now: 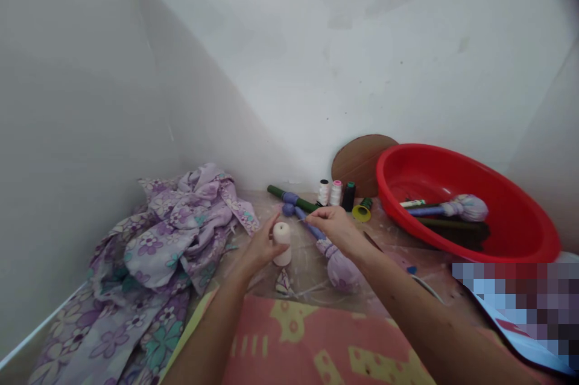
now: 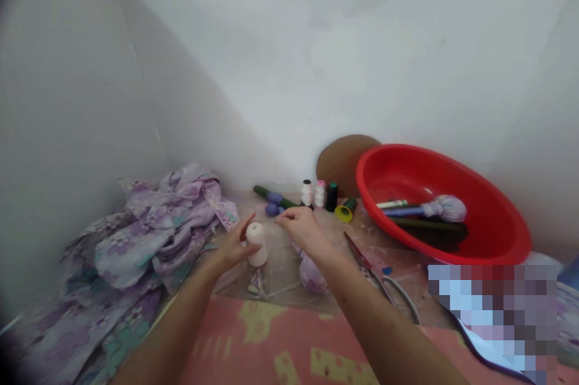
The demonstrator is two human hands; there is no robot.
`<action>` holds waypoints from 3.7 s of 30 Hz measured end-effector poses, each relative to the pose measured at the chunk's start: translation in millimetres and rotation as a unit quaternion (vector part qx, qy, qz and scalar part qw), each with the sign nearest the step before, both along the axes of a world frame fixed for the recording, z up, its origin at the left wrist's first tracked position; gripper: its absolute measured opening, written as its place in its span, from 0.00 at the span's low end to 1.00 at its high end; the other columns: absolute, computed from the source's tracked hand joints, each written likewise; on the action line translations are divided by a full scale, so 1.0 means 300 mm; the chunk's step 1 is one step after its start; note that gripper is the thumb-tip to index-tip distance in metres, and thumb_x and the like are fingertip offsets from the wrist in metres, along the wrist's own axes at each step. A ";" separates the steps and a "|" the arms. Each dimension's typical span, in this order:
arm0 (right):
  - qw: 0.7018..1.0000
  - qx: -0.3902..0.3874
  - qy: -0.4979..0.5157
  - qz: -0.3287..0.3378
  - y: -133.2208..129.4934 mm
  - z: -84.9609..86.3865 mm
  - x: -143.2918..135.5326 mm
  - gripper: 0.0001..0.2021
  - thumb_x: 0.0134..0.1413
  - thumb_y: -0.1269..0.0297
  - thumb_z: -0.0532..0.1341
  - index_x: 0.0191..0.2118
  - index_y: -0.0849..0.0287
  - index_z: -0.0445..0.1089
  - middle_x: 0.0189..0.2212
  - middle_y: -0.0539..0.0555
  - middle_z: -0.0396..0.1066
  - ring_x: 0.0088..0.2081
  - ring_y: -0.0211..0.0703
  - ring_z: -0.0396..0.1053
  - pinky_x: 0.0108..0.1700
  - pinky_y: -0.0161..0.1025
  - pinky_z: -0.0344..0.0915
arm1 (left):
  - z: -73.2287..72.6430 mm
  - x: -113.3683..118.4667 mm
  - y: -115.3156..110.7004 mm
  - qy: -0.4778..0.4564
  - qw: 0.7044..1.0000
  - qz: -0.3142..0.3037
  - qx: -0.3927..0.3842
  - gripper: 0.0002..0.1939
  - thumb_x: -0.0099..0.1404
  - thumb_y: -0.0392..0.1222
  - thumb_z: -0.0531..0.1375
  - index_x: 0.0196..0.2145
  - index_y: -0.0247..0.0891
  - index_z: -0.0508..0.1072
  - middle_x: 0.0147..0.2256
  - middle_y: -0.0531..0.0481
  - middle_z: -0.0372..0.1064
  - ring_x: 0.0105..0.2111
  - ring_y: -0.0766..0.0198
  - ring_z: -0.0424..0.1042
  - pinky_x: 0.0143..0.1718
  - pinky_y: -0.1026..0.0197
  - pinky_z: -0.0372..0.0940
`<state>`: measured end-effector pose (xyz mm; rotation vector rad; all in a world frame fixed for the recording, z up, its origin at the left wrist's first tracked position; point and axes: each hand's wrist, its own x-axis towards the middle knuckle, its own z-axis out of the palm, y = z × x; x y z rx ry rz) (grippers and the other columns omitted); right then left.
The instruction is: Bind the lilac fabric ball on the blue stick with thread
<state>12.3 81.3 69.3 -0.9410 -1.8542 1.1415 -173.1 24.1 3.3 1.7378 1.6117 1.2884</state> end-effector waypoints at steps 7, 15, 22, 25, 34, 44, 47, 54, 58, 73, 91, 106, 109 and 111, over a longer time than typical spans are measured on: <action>0.998 0.018 0.052 -0.027 0.023 0.011 0.007 0.09 0.38 0.63 0.58 0.21 0.64 0.70 0.15 0.47 0.60 0.19 0.32 0.53 0.23 0.32 0.48 | -0.009 0.046 0.066 0.032 0.989 0.142 0.021 0.30 0.44 0.42 0.64 0.46 0.39 0.62 0.42 0.46 0.66 0.39 0.57 0.66 0.40 0.56 0.59; 0.996 0.031 0.062 -0.049 0.041 0.035 0.015 0.09 0.38 0.62 0.57 0.20 0.63 0.68 0.14 0.47 0.61 0.18 0.32 0.54 0.21 0.32 0.49 | -0.022 0.052 0.071 0.080 0.979 0.185 0.017 0.26 0.46 0.44 0.63 0.44 0.39 0.64 0.42 0.46 0.65 0.42 0.57 0.64 0.41 0.58 0.57; 0.996 0.064 0.055 -0.033 0.048 0.073 -0.014 0.08 0.38 0.63 0.58 0.19 0.62 0.69 0.16 0.48 0.62 0.21 0.34 0.56 0.24 0.32 0.51 | -0.024 0.023 0.038 0.108 0.978 0.174 -0.024 0.24 0.48 0.43 0.61 0.45 0.39 0.64 0.37 0.47 0.68 0.36 0.58 0.67 0.34 0.61 0.58; 0.995 0.077 0.055 -0.037 0.044 0.101 -0.023 0.07 0.36 0.64 0.59 0.17 0.62 0.68 0.14 0.47 0.61 0.20 0.33 0.55 0.23 0.32 0.50 | -0.014 0.006 0.019 0.117 0.979 0.166 -0.033 0.23 0.47 0.41 0.61 0.43 0.39 0.65 0.37 0.49 0.69 0.36 0.60 0.67 0.33 0.63 0.57; 0.989 0.063 0.110 -0.071 0.066 0.145 -0.009 0.11 0.39 0.59 0.58 0.22 0.63 0.66 0.13 0.46 0.57 0.17 0.31 0.51 0.20 0.32 0.47 | 0.007 0.019 0.022 0.117 0.937 0.318 -0.080 0.28 0.44 0.58 0.61 0.39 0.38 0.64 0.35 0.43 0.69 0.36 0.53 0.68 0.30 0.60 0.57; 0.985 0.021 0.163 -0.049 0.016 0.221 0.065 0.10 0.37 0.60 0.61 0.21 0.63 0.66 0.10 0.43 0.52 0.14 0.28 0.45 0.18 0.31 0.42 | 0.014 0.078 0.103 0.117 0.936 0.320 -0.091 0.28 0.45 0.53 0.62 0.43 0.39 0.64 0.35 0.42 0.71 0.36 0.51 0.69 0.32 0.59 0.59; 0.988 0.016 0.145 -0.040 0.012 0.208 0.089 0.10 0.37 0.60 0.61 0.20 0.64 0.67 0.10 0.43 0.53 0.15 0.28 0.46 0.18 0.31 0.42 | 0.044 0.068 0.064 0.122 0.948 0.289 -0.056 0.35 0.42 0.43 0.64 0.48 0.37 0.60 0.45 0.42 0.66 0.45 0.54 0.64 0.39 0.60 0.58; 0.990 0.030 0.136 -0.018 -0.030 0.193 0.111 0.09 0.39 0.62 0.60 0.20 0.64 0.69 0.15 0.47 0.61 0.20 0.31 0.53 0.23 0.31 0.50 | 0.166 0.271 -0.159 -0.220 0.968 0.116 -0.004 0.16 0.54 0.49 0.56 0.28 0.32 0.74 0.24 0.47 0.67 0.23 0.65 0.62 0.22 0.66 0.57; 0.994 0.030 0.102 -0.008 -0.096 0.175 0.120 0.09 0.41 0.62 0.59 0.22 0.63 0.71 0.14 0.47 0.61 0.19 0.32 0.55 0.24 0.31 0.51 | 0.176 0.436 -0.190 -0.430 0.902 0.031 -0.023 0.18 0.55 0.50 0.56 0.37 0.35 0.74 0.36 0.45 0.69 0.28 0.68 0.62 0.21 0.70 0.54; 0.997 -0.050 0.048 0.017 -0.273 -0.137 0.201 0.13 0.43 0.61 0.56 0.18 0.63 0.66 0.15 0.48 0.56 0.21 0.33 0.53 0.23 0.31 0.49 | 0.069 0.460 -0.236 -0.737 0.674 0.017 -0.056 0.02 0.55 0.34 0.58 0.28 0.33 0.70 0.23 0.51 0.67 0.18 0.75 0.60 0.15 0.74 0.53; 0.971 0.201 -0.126 0.030 -0.419 -0.338 0.184 0.18 0.52 0.65 0.47 0.16 0.61 0.62 0.13 0.48 0.59 0.17 0.32 0.57 0.21 0.30 0.48 | -0.006 0.378 -0.292 -0.619 0.778 0.085 -0.074 0.09 0.47 0.37 0.64 0.25 0.32 0.67 0.17 0.57 0.60 0.14 0.79 0.52 0.14 0.75 0.47; 0.923 0.321 -0.207 0.047 -0.438 -0.468 0.185 0.14 0.50 0.65 0.50 0.20 0.53 0.69 0.14 0.50 0.68 0.18 0.35 0.62 0.19 0.31 0.50 | -0.055 0.324 -0.336 -0.537 0.824 0.152 -0.100 0.12 0.46 0.44 0.64 0.24 0.33 0.67 0.16 0.59 0.56 0.13 0.78 0.50 0.13 0.73 0.45; 0.905 0.354 -0.229 0.057 -0.435 -0.482 0.181 0.14 0.49 0.68 0.50 0.20 0.54 0.68 0.14 0.49 0.67 0.17 0.34 0.62 0.19 0.31 0.51 | -0.062 0.320 -0.333 -0.519 0.835 0.153 -0.101 0.12 0.46 0.44 0.64 0.22 0.33 0.67 0.16 0.58 0.57 0.14 0.78 0.50 0.14 0.73 0.45; 0.895 0.369 -0.243 0.057 -0.429 -0.482 0.179 0.12 0.49 0.70 0.51 0.23 0.54 0.68 0.16 0.48 0.67 0.18 0.34 0.63 0.19 0.30 0.53 | -0.065 0.320 -0.332 -0.491 0.851 0.154 -0.101 0.12 0.46 0.44 0.64 0.22 0.33 0.68 0.15 0.59 0.55 0.14 0.77 0.49 0.14 0.73 0.45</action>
